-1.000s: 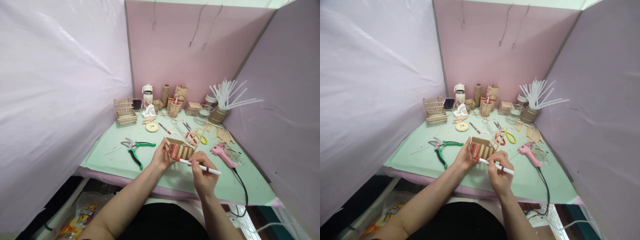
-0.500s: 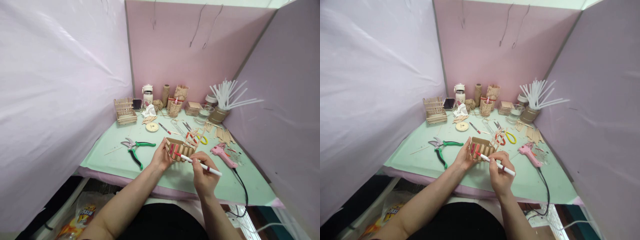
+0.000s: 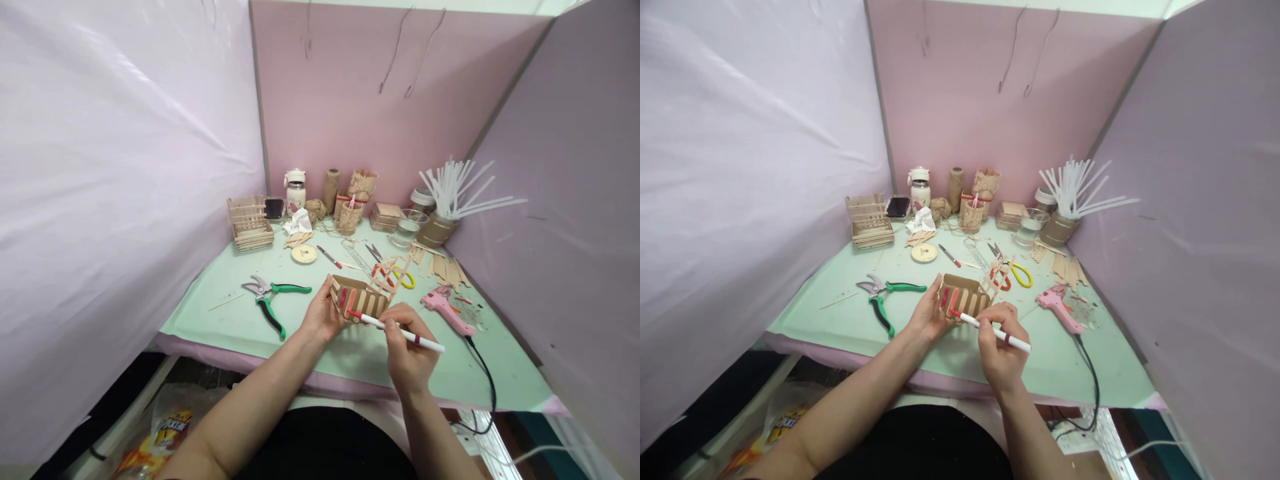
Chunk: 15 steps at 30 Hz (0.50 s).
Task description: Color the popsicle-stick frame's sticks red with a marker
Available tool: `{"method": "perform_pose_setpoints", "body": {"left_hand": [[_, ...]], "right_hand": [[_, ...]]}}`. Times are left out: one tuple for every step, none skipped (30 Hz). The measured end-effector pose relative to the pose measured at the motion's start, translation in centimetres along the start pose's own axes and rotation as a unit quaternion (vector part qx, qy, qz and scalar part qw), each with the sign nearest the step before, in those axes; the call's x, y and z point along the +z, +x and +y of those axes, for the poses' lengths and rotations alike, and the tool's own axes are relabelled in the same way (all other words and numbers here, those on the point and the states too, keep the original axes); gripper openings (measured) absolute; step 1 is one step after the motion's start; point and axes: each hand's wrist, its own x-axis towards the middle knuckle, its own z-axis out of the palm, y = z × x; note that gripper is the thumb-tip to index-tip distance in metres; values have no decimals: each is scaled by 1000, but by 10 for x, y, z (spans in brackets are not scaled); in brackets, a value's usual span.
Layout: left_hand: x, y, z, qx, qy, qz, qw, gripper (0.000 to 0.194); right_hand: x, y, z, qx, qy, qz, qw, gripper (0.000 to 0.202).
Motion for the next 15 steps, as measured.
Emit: {"method": "perform_pose_setpoints", "body": {"left_hand": [[1, 0, 0, 5, 0, 5, 1000, 46], [1, -1, 0, 9, 0, 9, 1000, 46], [2, -1, 0, 9, 1, 10, 1000, 45], [2, -1, 0, 7, 2, 10, 1000, 46], [3, -2, 0, 5, 3, 9, 1000, 46], [3, -2, 0, 2, 5, 8, 1000, 47], [3, -2, 0, 1, 5, 10, 1000, 47], [3, -2, 0, 1, 4, 12, 1000, 47], [3, -2, 0, 4, 1, 14, 1000, 47], [3, -2, 0, 7, -2, 16, 1000, 46], [3, -2, 0, 11, -5, 17, 1000, 46], [3, -2, 0, 13, -7, 17, 1000, 45], [3, -2, 0, 14, -7, 17, 1000, 45], [4, -2, 0, 13, -4, 17, 1000, 45], [5, -3, 0, 10, 2, 17, 1000, 45]], "right_hand": [[0, 0, 0, -1, -1, -4, 1000, 19], [0, 0, 0, -1, -4, -4, 1000, 20], [0, 0, 0, 0, -7, 0, 1000, 19], [0, 0, 0, 3, -11, 7, 1000, 19], [0, 0, 0, 5, -15, 16, 1000, 17], [0, 0, 0, 7, -18, 24, 1000, 16], [0, 0, 0, 8, -19, 27, 999, 16], [0, 0, 0, 7, -19, 26, 999, 16], [0, 0, 0, 5, -17, 21, 1000, 16], [0, 0, 0, 3, -14, 12, 1000, 17], [0, 0, 0, 0, -11, 4, 1000, 18], [-1, 0, 0, -2, -9, -4, 1000, 19], [-1, 0, 0, -4, -6, -7, 1000, 19], [-1, 0, 1, -4, -4, -6, 1000, 19], [-1, -1, 1, -3, -1, 0, 1000, 18]]}}
